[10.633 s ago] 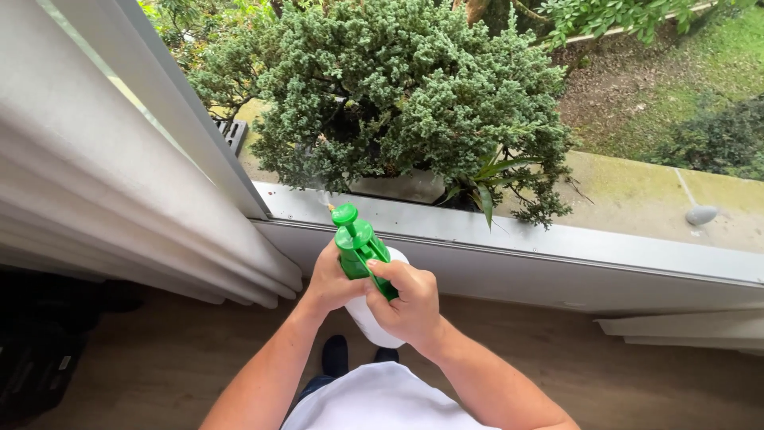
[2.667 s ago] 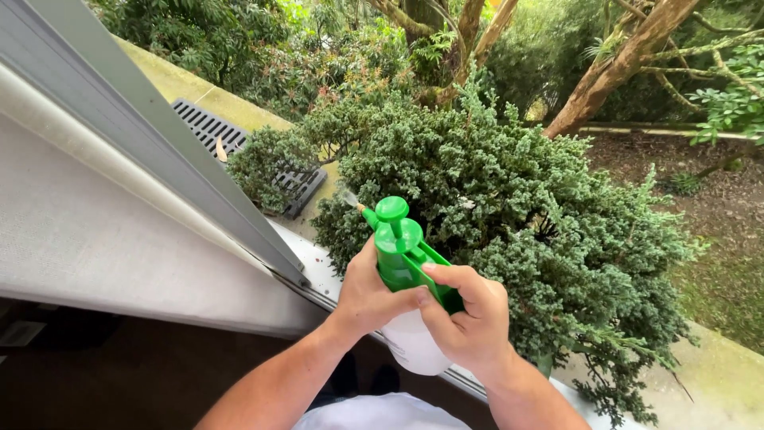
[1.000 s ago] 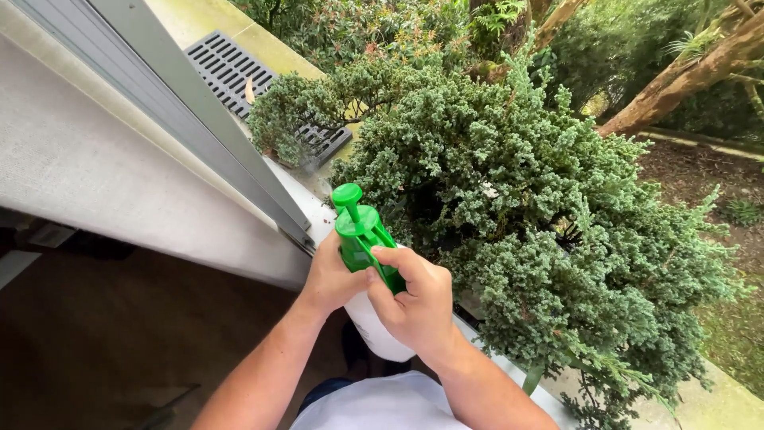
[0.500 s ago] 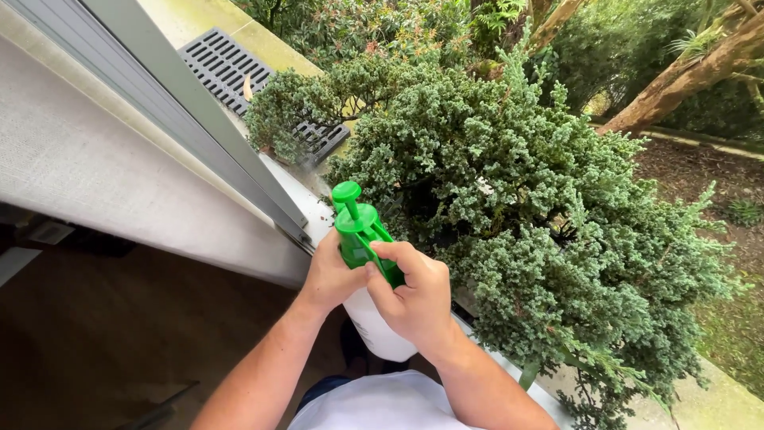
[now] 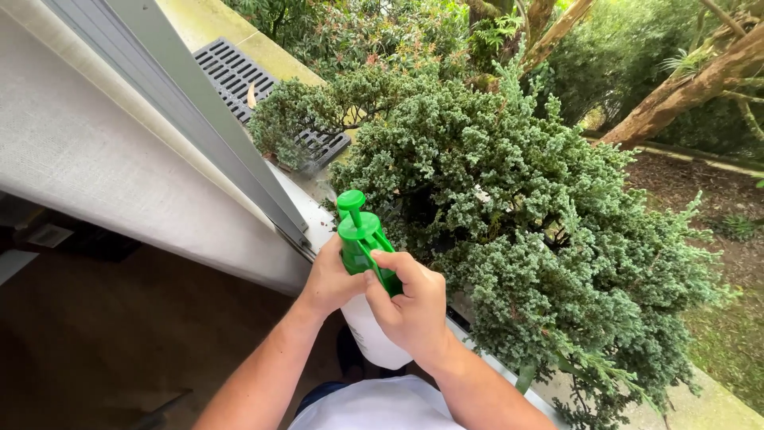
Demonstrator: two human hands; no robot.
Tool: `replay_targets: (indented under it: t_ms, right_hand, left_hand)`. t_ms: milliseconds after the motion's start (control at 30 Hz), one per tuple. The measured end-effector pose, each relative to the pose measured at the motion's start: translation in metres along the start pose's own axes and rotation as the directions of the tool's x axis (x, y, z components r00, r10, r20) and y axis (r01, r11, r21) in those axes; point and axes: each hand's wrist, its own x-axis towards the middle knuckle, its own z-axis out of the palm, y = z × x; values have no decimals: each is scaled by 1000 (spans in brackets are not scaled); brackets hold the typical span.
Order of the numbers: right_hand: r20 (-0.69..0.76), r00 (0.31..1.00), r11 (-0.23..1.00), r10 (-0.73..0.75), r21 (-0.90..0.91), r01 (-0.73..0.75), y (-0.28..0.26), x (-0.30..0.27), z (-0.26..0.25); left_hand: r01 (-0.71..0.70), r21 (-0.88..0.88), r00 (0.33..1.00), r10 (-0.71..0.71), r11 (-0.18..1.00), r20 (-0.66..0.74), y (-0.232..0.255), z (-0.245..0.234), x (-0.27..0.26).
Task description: The person uses a green and white pump sprayer to mist water onto several potted plants on a balcony ledge. The person repeatedly pumps the sprayer to build pressure and then sprays the foliage of a large evergreen shrub and a smaller plant.
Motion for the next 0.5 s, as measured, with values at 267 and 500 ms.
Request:
replay_targets:
  t_ms: [267, 500]
  right_hand:
    - [-58, 995, 997, -83, -7, 83, 1, -6, -11]
    - [5, 995, 994, -96, 58, 96, -1, -10, -6]
  left_hand:
    - [-52, 16, 988, 49, 999, 147, 28, 3, 11]
    - [-84, 93, 994, 77, 992, 74, 5, -2, -2]
